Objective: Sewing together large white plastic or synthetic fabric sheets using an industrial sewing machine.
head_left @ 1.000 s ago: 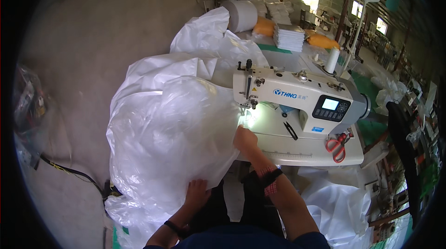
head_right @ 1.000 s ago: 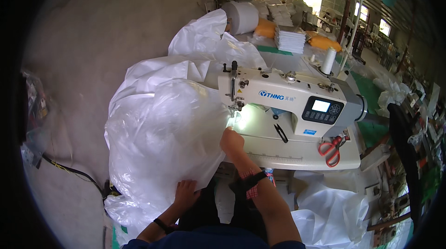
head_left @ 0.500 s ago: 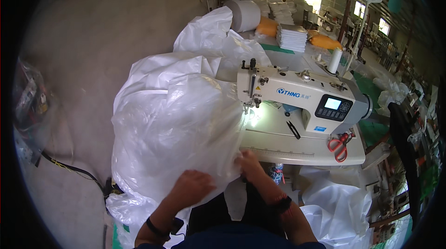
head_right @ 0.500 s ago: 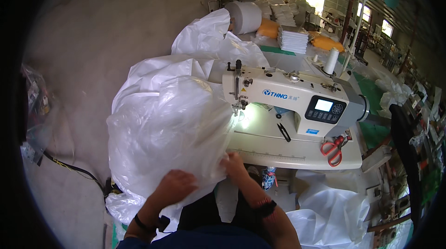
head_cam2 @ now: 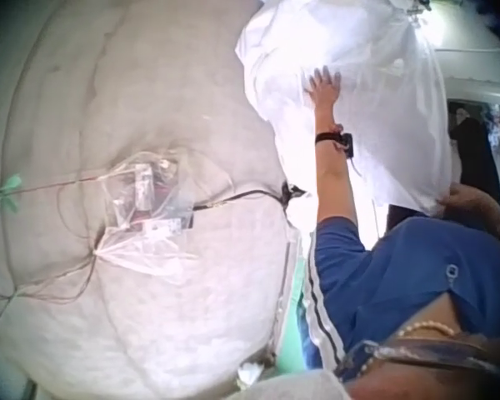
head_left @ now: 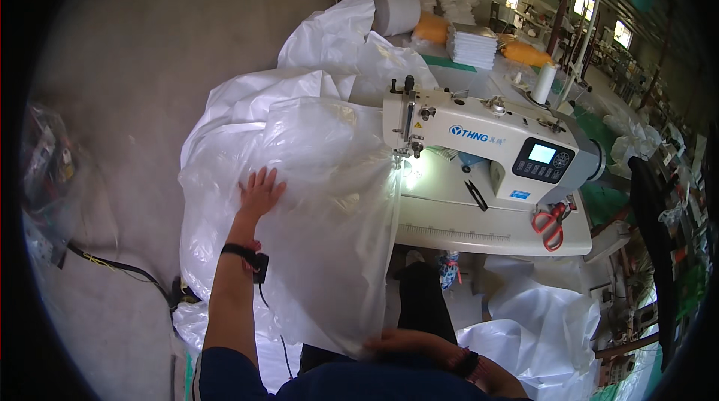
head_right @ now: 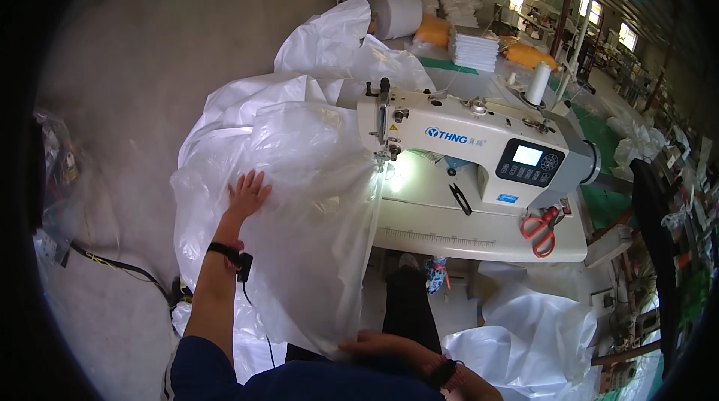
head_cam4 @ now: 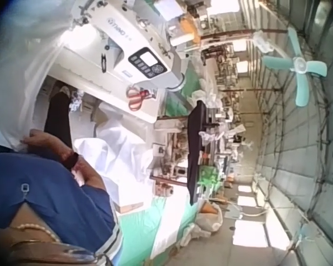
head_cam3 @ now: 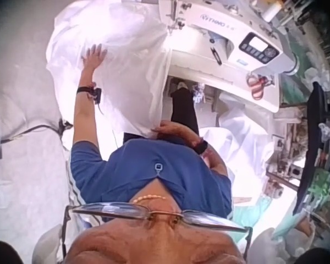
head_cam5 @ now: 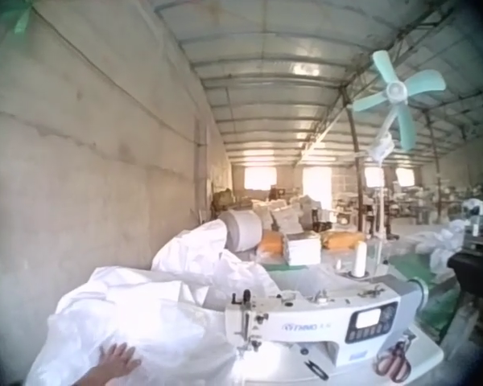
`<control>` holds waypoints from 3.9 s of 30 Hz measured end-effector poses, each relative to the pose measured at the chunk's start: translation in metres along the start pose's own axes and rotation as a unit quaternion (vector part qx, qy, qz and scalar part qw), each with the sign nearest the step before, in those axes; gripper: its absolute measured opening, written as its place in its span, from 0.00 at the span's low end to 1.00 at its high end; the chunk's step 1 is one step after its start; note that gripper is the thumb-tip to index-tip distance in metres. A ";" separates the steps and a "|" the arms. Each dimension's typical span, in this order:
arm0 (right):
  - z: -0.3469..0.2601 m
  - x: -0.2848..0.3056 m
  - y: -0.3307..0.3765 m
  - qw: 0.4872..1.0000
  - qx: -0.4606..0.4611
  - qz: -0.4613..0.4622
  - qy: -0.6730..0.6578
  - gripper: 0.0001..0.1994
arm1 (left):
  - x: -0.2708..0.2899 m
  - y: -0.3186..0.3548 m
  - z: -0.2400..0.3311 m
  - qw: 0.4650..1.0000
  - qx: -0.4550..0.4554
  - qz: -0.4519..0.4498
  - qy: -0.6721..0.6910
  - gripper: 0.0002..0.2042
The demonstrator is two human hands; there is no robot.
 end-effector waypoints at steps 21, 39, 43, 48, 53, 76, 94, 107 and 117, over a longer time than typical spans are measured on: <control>0.003 0.027 0.012 0.945 -0.041 0.283 -0.157 0.16 | 0.010 0.144 0.166 0.931 -0.215 0.297 0.014 0.06; -0.078 0.122 0.024 0.672 0.180 0.717 0.042 0.11 | -0.004 0.148 0.207 0.935 -0.164 -0.015 0.313 0.08; -0.063 0.137 0.031 0.700 0.175 0.692 -0.026 0.10 | -0.002 0.144 0.187 0.731 -0.019 -0.112 0.673 0.10; -0.062 0.131 0.018 0.714 0.170 0.679 -0.002 0.12 | -0.008 0.141 0.174 0.817 -0.054 -0.213 0.533 0.08; -0.059 0.134 0.008 0.723 0.185 0.664 -0.033 0.12 | 0.035 0.144 0.197 0.940 -0.222 0.247 0.079 0.09; -0.079 0.129 0.027 0.729 0.136 0.670 -0.046 0.21 | 0.044 0.078 0.223 0.869 -0.295 0.184 0.353 0.08; -0.128 0.161 0.020 0.640 -0.053 0.680 0.354 0.20 | 0.018 0.060 0.104 0.946 -0.251 0.185 0.091 0.17; -0.159 0.235 0.007 0.639 -0.067 0.673 0.366 0.14 | -0.007 -0.008 0.046 0.990 -0.062 0.125 -0.010 0.24; -0.083 0.148 0.006 0.860 0.173 0.402 -0.263 0.22 | -0.003 -0.047 0.054 0.996 -0.053 0.072 0.007 0.26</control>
Point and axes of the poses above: each hand's wrist, its own y-axis away from the middle knuckle, its own x-axis out of the back of the hand, z = x × y, the point moved 4 cm from there along -y, towards the middle knuckle, and after that the axes turned 7 degrees about -x, right-handed, at the moved point
